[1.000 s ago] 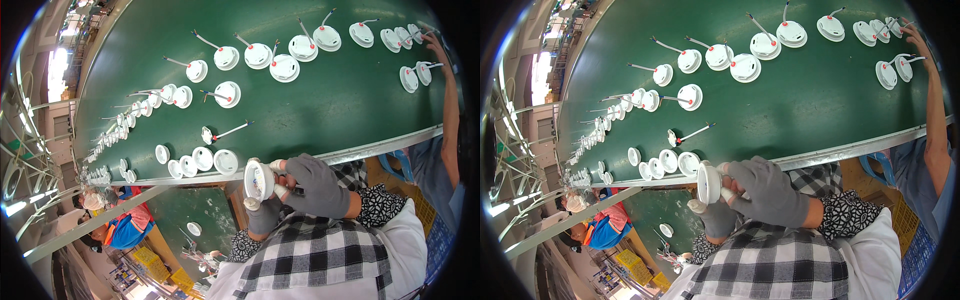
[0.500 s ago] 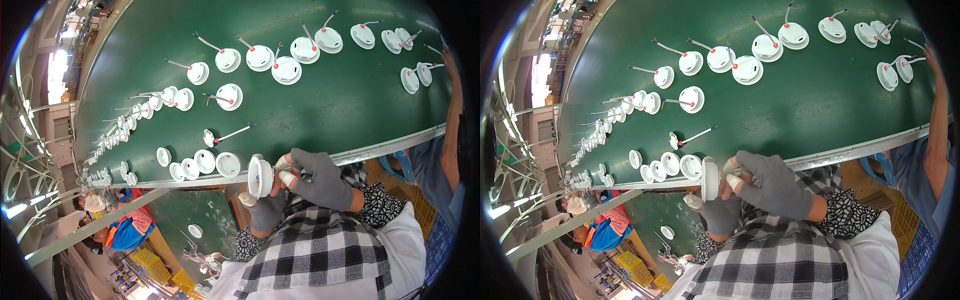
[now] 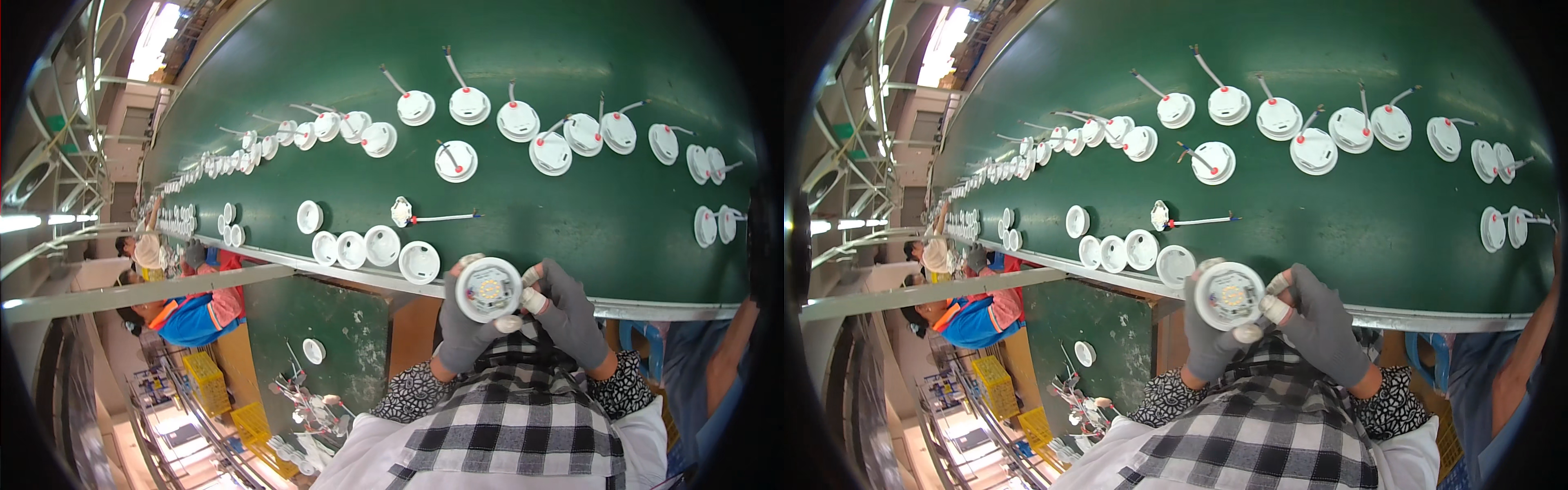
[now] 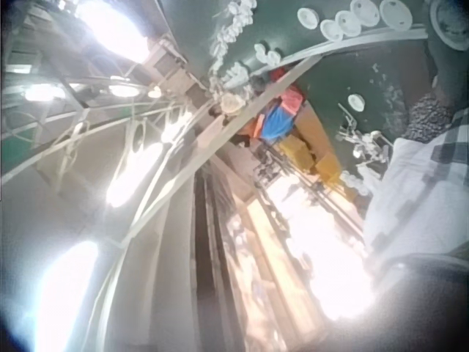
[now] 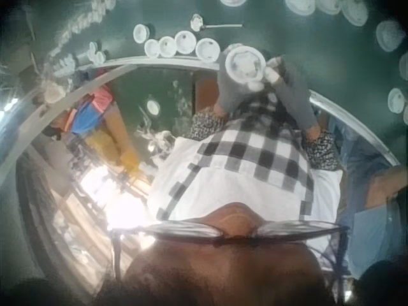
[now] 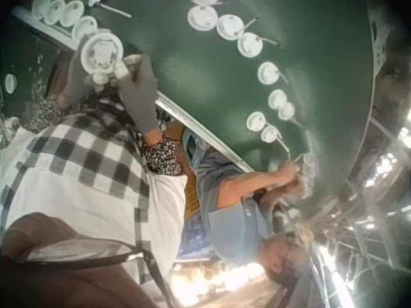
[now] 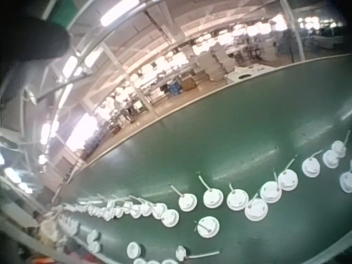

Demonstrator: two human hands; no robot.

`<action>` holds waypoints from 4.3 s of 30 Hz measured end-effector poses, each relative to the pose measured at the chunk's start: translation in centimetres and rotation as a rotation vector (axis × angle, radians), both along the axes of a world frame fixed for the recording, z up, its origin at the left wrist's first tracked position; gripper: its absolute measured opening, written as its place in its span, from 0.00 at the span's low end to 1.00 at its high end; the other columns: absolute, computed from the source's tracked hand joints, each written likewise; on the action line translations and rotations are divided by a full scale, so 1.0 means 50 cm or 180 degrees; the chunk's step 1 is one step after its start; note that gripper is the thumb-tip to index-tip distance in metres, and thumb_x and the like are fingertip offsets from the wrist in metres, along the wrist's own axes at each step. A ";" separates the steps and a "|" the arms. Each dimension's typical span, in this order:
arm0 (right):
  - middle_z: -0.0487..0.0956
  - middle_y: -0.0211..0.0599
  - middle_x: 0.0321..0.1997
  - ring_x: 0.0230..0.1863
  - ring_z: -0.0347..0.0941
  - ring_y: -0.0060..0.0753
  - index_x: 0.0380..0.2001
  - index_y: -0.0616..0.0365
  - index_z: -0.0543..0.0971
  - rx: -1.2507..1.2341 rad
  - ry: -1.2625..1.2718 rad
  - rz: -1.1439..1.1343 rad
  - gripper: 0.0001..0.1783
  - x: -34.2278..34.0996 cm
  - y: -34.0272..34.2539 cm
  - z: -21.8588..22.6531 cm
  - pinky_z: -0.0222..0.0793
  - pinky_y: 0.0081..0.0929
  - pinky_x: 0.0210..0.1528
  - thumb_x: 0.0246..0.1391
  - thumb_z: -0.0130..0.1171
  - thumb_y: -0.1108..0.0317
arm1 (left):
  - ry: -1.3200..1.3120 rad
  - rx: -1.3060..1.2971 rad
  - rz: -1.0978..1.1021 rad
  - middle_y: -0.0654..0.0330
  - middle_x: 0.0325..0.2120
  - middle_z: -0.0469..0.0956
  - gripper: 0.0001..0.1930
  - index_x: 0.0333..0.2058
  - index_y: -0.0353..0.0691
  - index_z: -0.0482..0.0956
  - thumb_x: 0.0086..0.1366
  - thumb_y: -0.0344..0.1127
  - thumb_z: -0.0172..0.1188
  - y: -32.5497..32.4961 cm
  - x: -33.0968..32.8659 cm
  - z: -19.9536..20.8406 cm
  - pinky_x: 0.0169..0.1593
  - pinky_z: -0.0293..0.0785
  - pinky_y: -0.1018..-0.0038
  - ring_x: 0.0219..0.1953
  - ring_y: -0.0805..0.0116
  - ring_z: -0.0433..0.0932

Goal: The person assembles LED light fixtures by threading wiring through plastic housings, pressing the LED boards into the housings by hand, and placing the assembled units onto the conveyor line.

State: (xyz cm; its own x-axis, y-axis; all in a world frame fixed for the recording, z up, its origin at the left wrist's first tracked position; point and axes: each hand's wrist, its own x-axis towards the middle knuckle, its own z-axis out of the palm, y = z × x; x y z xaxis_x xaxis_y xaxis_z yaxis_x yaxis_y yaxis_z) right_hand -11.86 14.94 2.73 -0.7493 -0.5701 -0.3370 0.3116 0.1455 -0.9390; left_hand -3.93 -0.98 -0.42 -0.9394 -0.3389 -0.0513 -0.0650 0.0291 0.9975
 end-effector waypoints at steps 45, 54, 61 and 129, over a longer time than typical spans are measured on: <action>0.73 0.27 0.30 0.29 0.67 0.14 0.37 0.63 0.72 0.0218 0.0658 -0.0560 0.14 0.011 -0.008 -0.007 0.64 0.15 0.30 0.58 0.51 0.62 | -0.1889 -0.4703 0.1486 0.61 0.32 0.74 0.15 0.28 0.44 0.80 0.43 0.46 0.64 -0.423 0.255 0.045 0.48 0.61 0.62 0.40 0.59 0.70; 0.75 0.32 0.24 0.24 0.71 0.24 0.36 0.60 0.74 0.0624 0.1295 0.0036 0.12 0.017 -0.074 -0.003 0.68 0.26 0.29 0.50 0.59 0.64 | -0.1432 -0.3460 0.1441 0.45 0.47 0.65 0.42 0.55 0.33 0.62 0.43 0.42 0.71 -0.343 0.244 0.128 0.55 0.63 0.58 0.52 0.47 0.65; 0.74 0.40 0.23 0.23 0.74 0.42 0.37 0.58 0.71 0.0796 0.1671 -0.0063 0.15 0.046 -0.091 0.014 0.68 0.32 0.25 0.46 0.61 0.66 | 0.0111 -0.3101 -0.0701 0.44 0.52 0.64 0.48 0.57 0.33 0.60 0.40 0.44 0.77 -0.080 0.028 0.104 0.51 0.70 0.61 0.51 0.49 0.69; 0.74 0.35 0.22 0.24 0.72 0.40 0.32 0.53 0.74 -0.0199 0.2058 0.0059 0.11 -0.049 -0.043 -0.003 0.69 0.33 0.42 0.44 0.58 0.61 | -0.0552 -0.0058 0.0283 0.62 0.36 0.73 0.20 0.47 0.45 0.69 0.71 0.54 0.43 -0.060 -0.038 0.062 0.39 0.72 0.78 0.36 0.73 0.73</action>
State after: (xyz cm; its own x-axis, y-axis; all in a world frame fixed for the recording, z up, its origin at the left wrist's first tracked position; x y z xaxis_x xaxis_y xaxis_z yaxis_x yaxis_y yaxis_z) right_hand -14.32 12.77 2.60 -0.7797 -0.5889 0.2130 -0.3215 0.0844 -0.9432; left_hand -5.82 -4.00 2.69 -0.8833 -0.4226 -0.2029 -0.2389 0.0335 0.9705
